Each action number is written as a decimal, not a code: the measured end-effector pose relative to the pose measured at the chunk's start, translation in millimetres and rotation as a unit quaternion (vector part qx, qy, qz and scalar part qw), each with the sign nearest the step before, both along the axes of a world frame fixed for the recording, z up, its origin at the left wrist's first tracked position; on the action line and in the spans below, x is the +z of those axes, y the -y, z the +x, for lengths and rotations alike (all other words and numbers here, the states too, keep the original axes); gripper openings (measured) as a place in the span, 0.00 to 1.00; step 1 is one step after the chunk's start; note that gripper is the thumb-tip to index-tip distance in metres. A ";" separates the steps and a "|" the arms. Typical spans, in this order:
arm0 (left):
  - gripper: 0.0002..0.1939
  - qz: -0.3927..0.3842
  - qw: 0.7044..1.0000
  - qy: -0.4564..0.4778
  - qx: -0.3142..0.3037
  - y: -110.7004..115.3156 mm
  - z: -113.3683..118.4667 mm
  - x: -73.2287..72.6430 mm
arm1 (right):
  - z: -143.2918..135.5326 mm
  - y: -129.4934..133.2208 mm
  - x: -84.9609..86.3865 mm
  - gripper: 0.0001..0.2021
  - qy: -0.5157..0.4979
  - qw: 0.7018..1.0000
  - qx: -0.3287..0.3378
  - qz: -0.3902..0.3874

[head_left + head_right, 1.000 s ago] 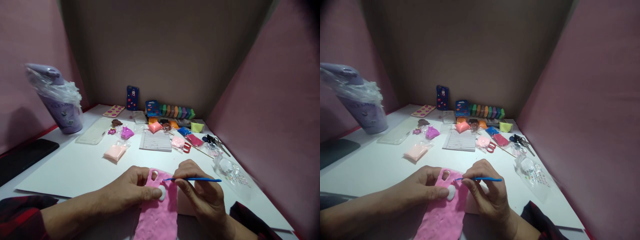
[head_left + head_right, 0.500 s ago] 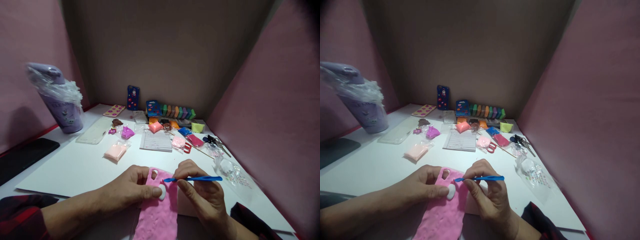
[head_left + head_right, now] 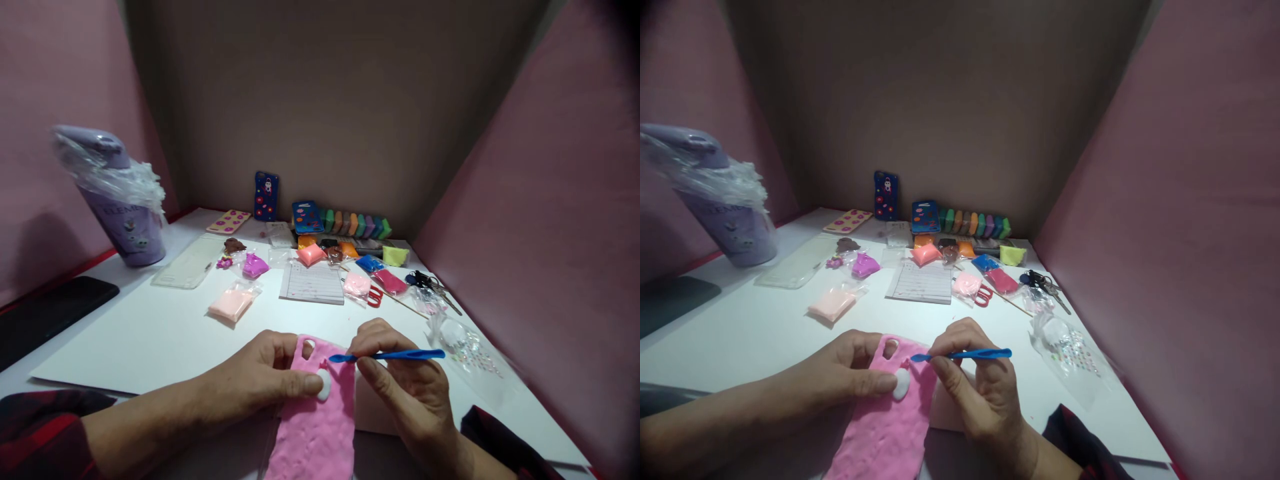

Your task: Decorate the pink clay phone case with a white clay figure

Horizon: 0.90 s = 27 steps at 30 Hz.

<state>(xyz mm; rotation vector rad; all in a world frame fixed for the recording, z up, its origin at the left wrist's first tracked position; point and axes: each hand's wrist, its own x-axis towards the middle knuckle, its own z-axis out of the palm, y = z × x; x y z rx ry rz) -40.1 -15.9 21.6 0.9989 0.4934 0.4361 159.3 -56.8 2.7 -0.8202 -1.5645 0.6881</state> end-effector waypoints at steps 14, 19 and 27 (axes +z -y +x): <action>0.14 0.000 1.000 0.011 0.010 -3.1 2.6 -10.2 | 0.3 -1.1 -1.0 0.05 -0.006 1.000 0.006 0.006; 0.14 0.004 1.000 -0.014 0.017 -3.2 1.9 -9.6 | 0.0 -0.1 -2.2 0.04 -0.001 1.000 0.012 -0.002; 0.14 -0.004 1.000 0.007 0.019 -2.2 2.1 -9.5 | 0.9 1.7 -1.2 0.04 -0.010 1.000 0.010 -0.009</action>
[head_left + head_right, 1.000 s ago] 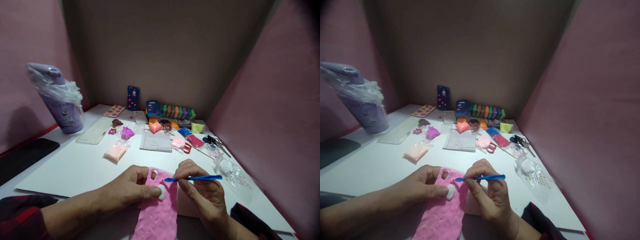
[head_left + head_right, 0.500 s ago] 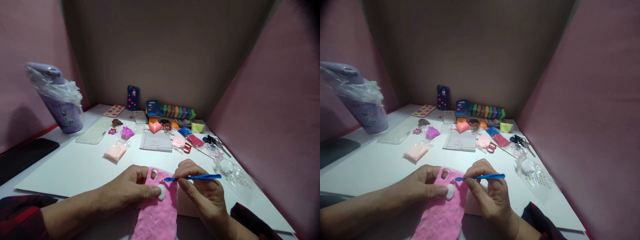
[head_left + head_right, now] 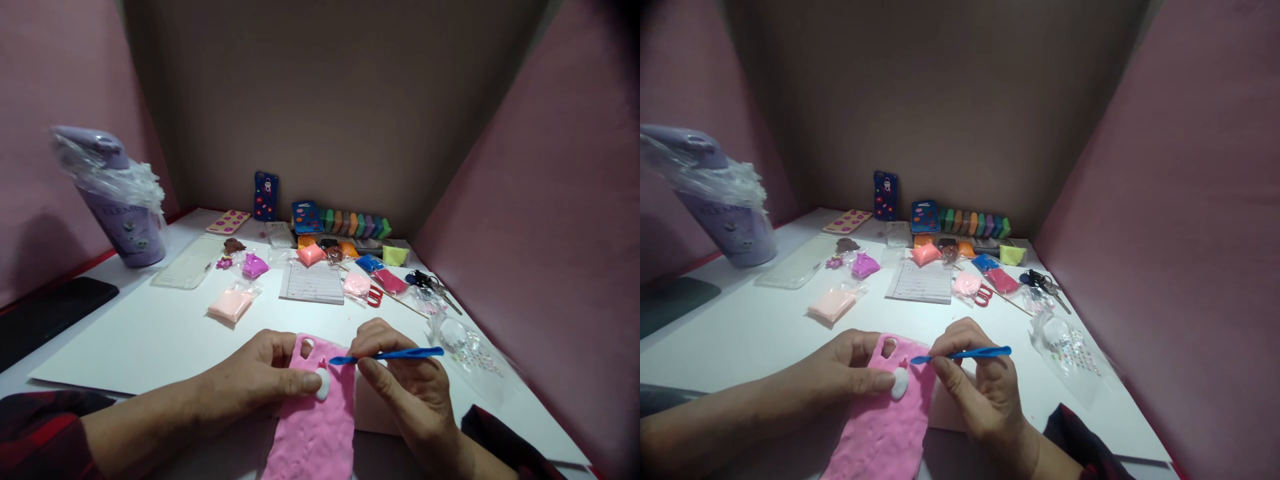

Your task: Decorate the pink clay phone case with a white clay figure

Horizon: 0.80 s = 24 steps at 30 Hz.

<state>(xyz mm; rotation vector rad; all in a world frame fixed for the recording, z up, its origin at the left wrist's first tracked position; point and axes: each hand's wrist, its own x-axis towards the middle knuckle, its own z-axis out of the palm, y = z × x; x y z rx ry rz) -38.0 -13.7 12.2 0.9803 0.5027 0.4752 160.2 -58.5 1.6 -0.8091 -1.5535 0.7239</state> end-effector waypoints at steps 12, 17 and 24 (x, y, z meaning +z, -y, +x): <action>0.13 -0.002 1.000 0.008 0.003 -0.8 -0.2 -2.2 | 1.7 -1.2 -4.3 0.05 0.022 1.000 0.013 0.007; 0.14 0.007 1.000 -0.021 0.007 -1.1 -0.9 -0.3 | 0.9 -0.7 -2.7 0.05 0.016 1.000 0.008 0.011; 0.14 -0.001 1.000 0.006 0.001 -0.6 -0.2 -0.6 | -0.5 -1.0 -1.8 0.05 0.013 1.000 0.011 -0.003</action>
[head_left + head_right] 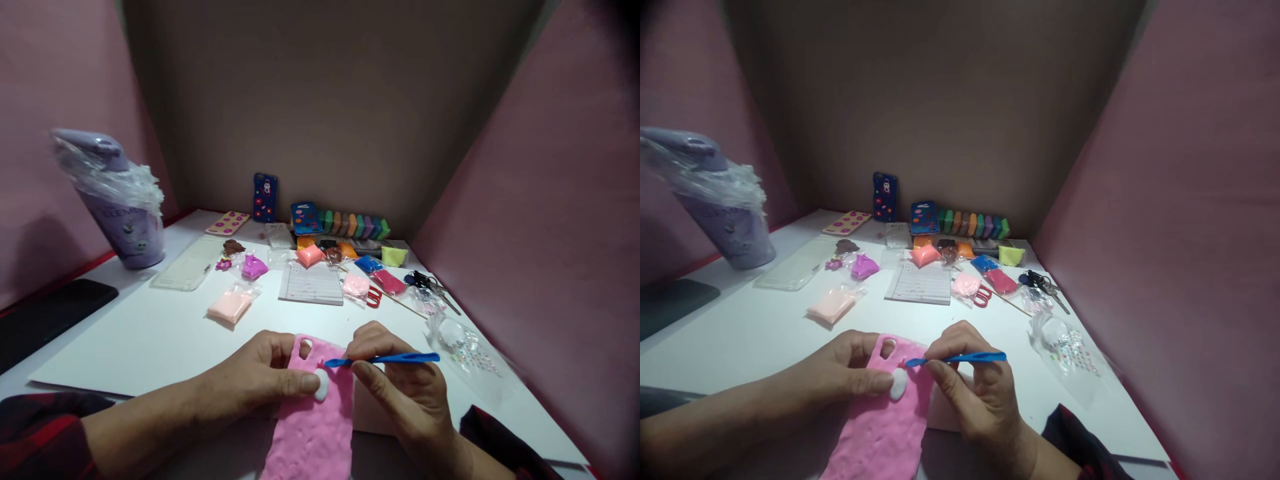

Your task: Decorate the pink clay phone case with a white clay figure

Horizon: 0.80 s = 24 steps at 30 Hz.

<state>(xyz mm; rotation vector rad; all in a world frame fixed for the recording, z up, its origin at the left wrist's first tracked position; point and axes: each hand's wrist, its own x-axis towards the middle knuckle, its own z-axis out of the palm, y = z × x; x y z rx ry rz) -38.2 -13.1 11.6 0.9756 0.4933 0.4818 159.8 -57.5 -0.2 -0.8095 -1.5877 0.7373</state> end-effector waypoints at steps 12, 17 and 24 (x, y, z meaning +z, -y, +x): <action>0.16 -0.004 1.000 -0.023 0.000 0.0 -0.3 0.8 | 1.4 0.8 -0.3 0.05 0.007 1.000 -0.005 0.019; 0.15 0.006 1.000 -0.029 0.002 -0.6 -0.9 1.5 | 1.4 2.0 1.0 0.06 0.014 0.999 -0.009 0.037; 0.12 -0.008 1.000 -0.001 -0.007 0.1 -0.7 3.7 | 0.2 0.9 1.6 0.10 0.039 0.997 -0.001 0.066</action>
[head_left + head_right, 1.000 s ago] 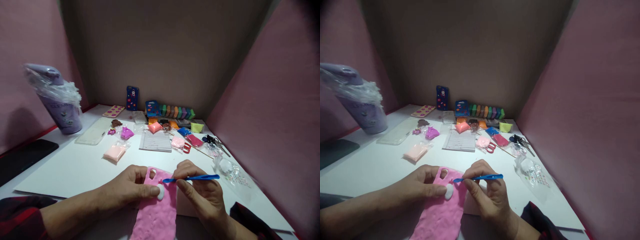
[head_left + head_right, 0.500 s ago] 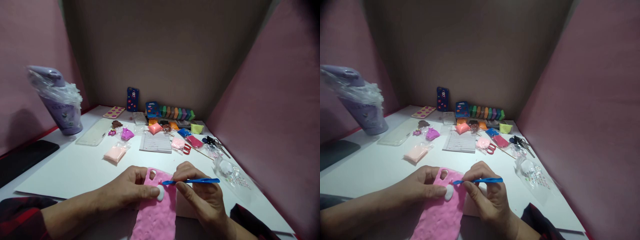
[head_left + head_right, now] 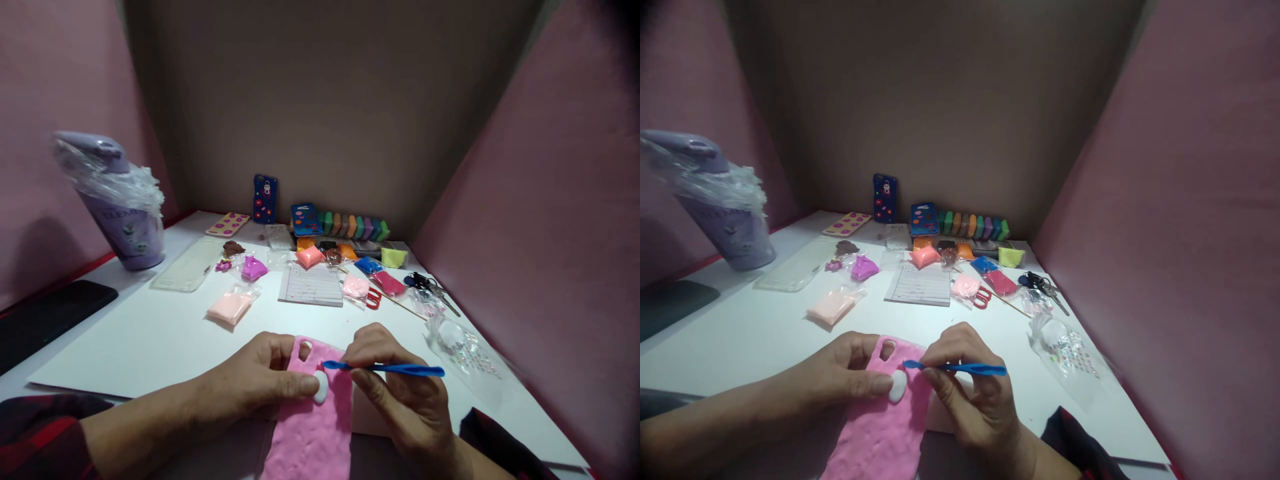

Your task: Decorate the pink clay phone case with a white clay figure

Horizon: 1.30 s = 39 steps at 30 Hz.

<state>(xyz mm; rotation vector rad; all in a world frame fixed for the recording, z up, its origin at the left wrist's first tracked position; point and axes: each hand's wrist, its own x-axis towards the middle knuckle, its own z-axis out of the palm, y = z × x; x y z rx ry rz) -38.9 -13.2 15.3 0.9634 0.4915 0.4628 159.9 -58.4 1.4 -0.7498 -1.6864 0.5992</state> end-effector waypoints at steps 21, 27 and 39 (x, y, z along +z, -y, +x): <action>0.14 0.013 1.000 -0.004 0.006 -0.5 0.2 -0.4 | -1.6 0.8 2.2 0.12 0.021 0.999 -0.010 0.028; 0.13 0.001 1.000 0.007 0.002 0.0 0.1 -0.5 | -0.7 1.1 0.2 0.11 0.017 1.000 -0.011 0.015; 0.13 0.010 1.000 0.007 -0.003 -0.4 0.2 1.2 | -2.0 -0.1 1.5 0.12 0.013 0.999 -0.012 0.026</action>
